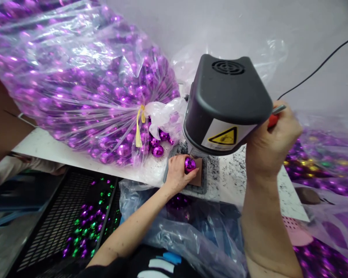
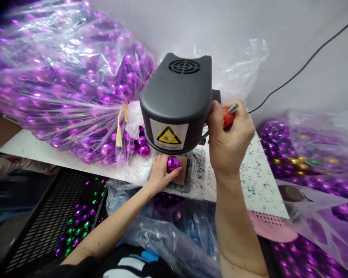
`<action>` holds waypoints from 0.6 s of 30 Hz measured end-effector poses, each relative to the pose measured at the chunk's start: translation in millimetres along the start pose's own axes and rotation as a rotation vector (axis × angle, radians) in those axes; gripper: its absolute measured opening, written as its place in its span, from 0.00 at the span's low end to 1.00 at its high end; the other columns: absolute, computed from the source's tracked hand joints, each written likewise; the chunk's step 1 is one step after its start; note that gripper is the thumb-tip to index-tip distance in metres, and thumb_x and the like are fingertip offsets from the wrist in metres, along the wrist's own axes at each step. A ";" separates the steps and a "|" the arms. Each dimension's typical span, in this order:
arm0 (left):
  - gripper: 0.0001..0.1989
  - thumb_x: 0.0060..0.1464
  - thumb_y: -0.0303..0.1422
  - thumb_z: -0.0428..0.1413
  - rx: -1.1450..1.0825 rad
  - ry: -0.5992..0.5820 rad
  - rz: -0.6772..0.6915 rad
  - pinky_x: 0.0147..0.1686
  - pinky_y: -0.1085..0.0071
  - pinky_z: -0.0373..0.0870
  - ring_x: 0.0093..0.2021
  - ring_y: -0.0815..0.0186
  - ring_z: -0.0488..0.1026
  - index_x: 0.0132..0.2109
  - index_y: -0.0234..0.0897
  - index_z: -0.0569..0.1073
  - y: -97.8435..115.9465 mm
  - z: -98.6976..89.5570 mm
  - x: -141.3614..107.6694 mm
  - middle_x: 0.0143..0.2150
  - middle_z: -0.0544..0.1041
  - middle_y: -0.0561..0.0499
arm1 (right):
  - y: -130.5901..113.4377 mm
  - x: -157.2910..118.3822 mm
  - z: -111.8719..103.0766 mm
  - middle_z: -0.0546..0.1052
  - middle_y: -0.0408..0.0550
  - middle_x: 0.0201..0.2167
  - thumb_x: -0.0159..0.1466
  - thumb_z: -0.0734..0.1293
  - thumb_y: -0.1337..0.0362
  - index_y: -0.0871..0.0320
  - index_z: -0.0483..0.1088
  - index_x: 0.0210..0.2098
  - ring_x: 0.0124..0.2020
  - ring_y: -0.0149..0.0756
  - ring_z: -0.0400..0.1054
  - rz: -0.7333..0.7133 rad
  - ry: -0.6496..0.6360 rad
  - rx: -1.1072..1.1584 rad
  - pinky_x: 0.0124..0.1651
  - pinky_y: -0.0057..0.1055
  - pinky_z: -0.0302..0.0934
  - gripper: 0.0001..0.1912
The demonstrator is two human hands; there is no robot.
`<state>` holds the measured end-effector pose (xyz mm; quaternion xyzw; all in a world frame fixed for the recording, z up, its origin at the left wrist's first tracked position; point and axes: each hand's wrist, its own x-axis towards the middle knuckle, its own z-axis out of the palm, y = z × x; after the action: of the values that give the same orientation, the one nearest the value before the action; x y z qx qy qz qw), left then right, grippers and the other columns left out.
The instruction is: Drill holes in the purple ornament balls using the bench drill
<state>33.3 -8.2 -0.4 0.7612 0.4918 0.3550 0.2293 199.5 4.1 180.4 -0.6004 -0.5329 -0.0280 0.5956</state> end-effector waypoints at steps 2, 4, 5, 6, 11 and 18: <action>0.16 0.54 0.35 0.66 0.008 0.023 0.019 0.57 0.54 0.62 0.50 0.55 0.71 0.47 0.39 0.71 0.2 1.5 -0.2 0.45 0.76 0.47 | -1.3 -1.0 -2.0 0.57 0.38 0.21 0.65 0.64 0.42 0.61 0.64 0.29 0.25 0.19 0.52 0.049 0.018 0.027 0.31 0.24 0.51 0.26; 0.17 0.54 0.34 0.66 0.014 0.039 0.025 0.61 0.51 0.60 0.52 0.54 0.71 0.48 0.40 0.70 0.2 1.6 -1.1 0.46 0.76 0.47 | -2.5 -5.0 -4.6 0.57 0.37 0.20 0.64 0.66 0.42 0.61 0.66 0.29 0.23 0.19 0.53 0.077 0.021 0.050 0.29 0.23 0.51 0.26; 0.17 0.54 0.34 0.66 0.016 0.042 0.022 0.63 0.50 0.58 0.52 0.54 0.71 0.48 0.40 0.70 0.2 1.5 -1.7 0.47 0.77 0.47 | -3.1 -8.9 -6.4 0.57 0.37 0.20 0.64 0.66 0.43 0.61 0.66 0.29 0.23 0.19 0.53 0.071 0.033 0.054 0.29 0.23 0.50 0.25; 0.18 0.54 0.34 0.66 0.016 0.043 0.019 0.64 0.49 0.58 0.53 0.53 0.71 0.49 0.40 0.70 0.1 1.4 -2.4 0.48 0.77 0.47 | -3.8 -14.1 -8.4 0.58 0.38 0.20 0.65 0.66 0.45 0.61 0.67 0.30 0.23 0.19 0.54 0.047 0.055 0.053 0.28 0.23 0.50 0.24; 0.17 0.55 0.35 0.64 -0.008 0.039 0.008 0.68 0.46 0.53 0.51 0.54 0.72 0.50 0.41 0.70 -0.3 1.8 -4.7 0.47 0.78 0.47 | -7.6 -55.6 -21.9 0.66 0.39 0.21 0.65 0.68 0.59 0.60 0.71 0.33 0.21 0.21 0.59 -0.109 0.133 -0.053 0.25 0.25 0.51 0.10; 0.17 0.54 0.34 0.65 -0.034 0.003 -0.021 0.69 0.44 0.52 0.52 0.52 0.73 0.49 0.42 0.72 1.9 1.3 -4.9 0.47 0.79 0.47 | 5.4 -96.5 -27.3 0.68 0.42 0.24 0.62 0.66 0.68 0.57 0.73 0.38 0.29 0.31 0.69 -0.183 0.108 -0.021 0.39 0.36 0.66 0.05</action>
<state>34.1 -13.4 -1.4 0.7516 0.4938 0.3621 0.2453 178.1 -73.3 120.1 -0.5533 -0.5523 -0.1200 0.6120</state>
